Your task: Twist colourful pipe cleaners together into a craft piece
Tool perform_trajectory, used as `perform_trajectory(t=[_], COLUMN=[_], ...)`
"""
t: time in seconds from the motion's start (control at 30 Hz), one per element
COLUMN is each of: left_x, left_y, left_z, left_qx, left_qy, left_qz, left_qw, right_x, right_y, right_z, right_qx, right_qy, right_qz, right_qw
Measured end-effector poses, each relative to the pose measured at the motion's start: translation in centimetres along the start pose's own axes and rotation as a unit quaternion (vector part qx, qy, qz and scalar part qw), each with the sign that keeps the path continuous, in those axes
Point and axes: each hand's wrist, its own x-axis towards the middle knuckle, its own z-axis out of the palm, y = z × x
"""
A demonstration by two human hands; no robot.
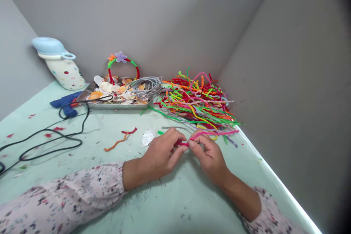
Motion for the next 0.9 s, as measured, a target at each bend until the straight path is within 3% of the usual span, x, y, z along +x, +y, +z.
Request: perform_trajectory(t=[0.2,0.57,0.7,0.9], left_x=[0.11,-0.18,-0.2,0.01], left_y=[-0.16,-0.63,-0.66,-0.51], left_z=[0.16,0.49,0.24,-0.04], left_qx=[0.018,0.031,0.023,-0.026], left_qy=[0.002,-0.03,-0.029,0.018], left_qz=[-0.003,0.051,0.038,-0.007], left_qw=[1.0,0.998,0.999,0.999], right_x=[-0.06,-0.05,-0.14,-0.51], right_y=[0.21,-0.05,-0.28,-0.07], right_z=[0.01,0.05,0.16,0.13], right_qx=[-0.029,-0.027,-0.028,-0.091], right_qy=[-0.008,-0.026,-0.016,0.05], right_qz=[-0.032,0.034,0.045,-0.051], right_qw=[0.999,0.999,0.998,0.993])
